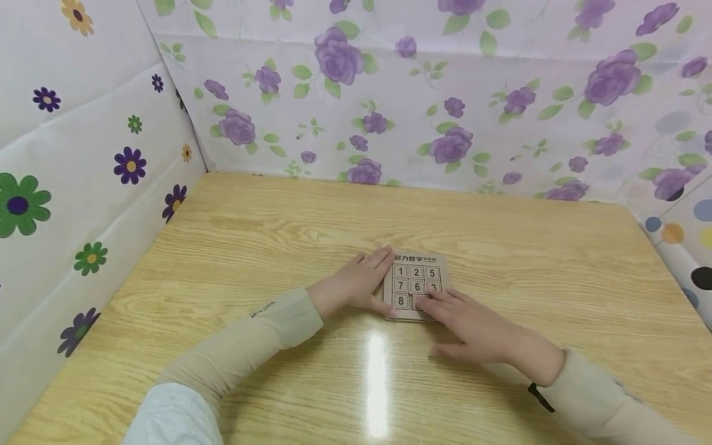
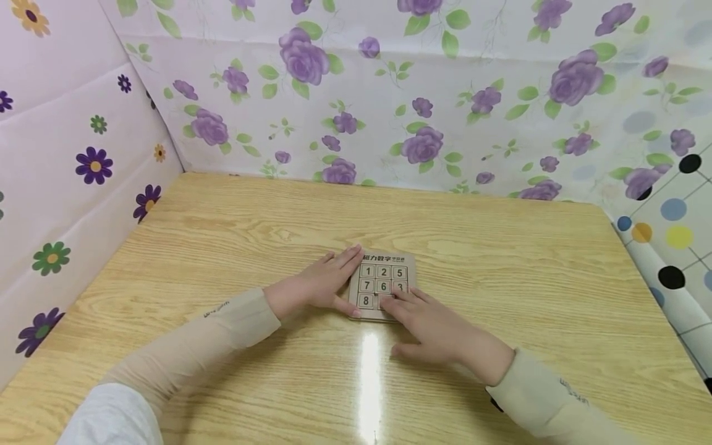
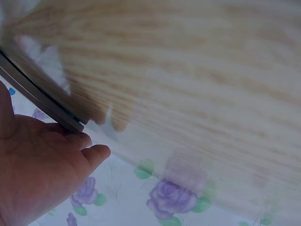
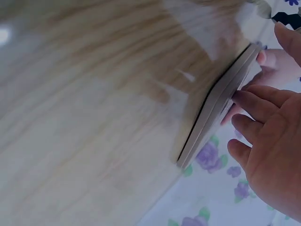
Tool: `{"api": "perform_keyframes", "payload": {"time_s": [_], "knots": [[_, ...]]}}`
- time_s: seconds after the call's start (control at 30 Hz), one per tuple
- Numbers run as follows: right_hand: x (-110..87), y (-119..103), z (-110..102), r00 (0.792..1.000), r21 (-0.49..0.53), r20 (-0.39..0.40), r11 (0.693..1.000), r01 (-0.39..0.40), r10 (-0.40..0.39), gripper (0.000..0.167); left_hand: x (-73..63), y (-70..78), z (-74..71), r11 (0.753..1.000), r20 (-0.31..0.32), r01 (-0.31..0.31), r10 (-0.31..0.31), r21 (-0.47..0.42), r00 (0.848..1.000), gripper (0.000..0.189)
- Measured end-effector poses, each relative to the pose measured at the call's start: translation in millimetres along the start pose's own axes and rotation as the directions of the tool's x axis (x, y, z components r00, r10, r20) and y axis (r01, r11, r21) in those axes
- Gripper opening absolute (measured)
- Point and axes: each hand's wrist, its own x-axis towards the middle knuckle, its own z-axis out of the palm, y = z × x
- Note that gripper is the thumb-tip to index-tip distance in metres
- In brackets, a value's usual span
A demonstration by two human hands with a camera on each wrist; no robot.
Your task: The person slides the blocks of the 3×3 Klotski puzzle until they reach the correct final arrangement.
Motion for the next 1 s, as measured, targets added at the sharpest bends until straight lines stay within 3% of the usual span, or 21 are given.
{"api": "perform_keyframes", "payload": {"time_s": [0.23, 0.43, 0.73, 1.0], "knots": [[-11.8, 9.1, -3.8, 0.999, 0.0, -0.028, 1.0, -0.016, 0.016, 0.074, -0.4, -2.6, -0.7, 1.0, -0.001, 0.005, -0.005, 0.003, 1.0, 0.122], [-2.9, 3.7, 0.7, 0.997, -0.045, -0.074, 0.998, 0.032, -0.035, 0.076, -0.5, -3.5, 2.2, 1.0, -0.003, 0.003, -0.003, -0.002, 1.0, 0.123], [19.0, -15.5, 5.6, 0.996, -0.047, 0.005, 0.995, 0.084, -0.084, 0.077, 1.3, 0.0, 4.9, 1.0, -0.008, -0.012, 0.012, 0.014, 1.0, 0.122], [8.2, -6.3, 3.1, 0.999, -0.043, -0.009, 0.998, 0.04, -0.04, 0.071, 0.7, -1.2, 2.7, 1.0, -0.014, -0.003, 0.003, 0.012, 1.0, 0.123]]}}
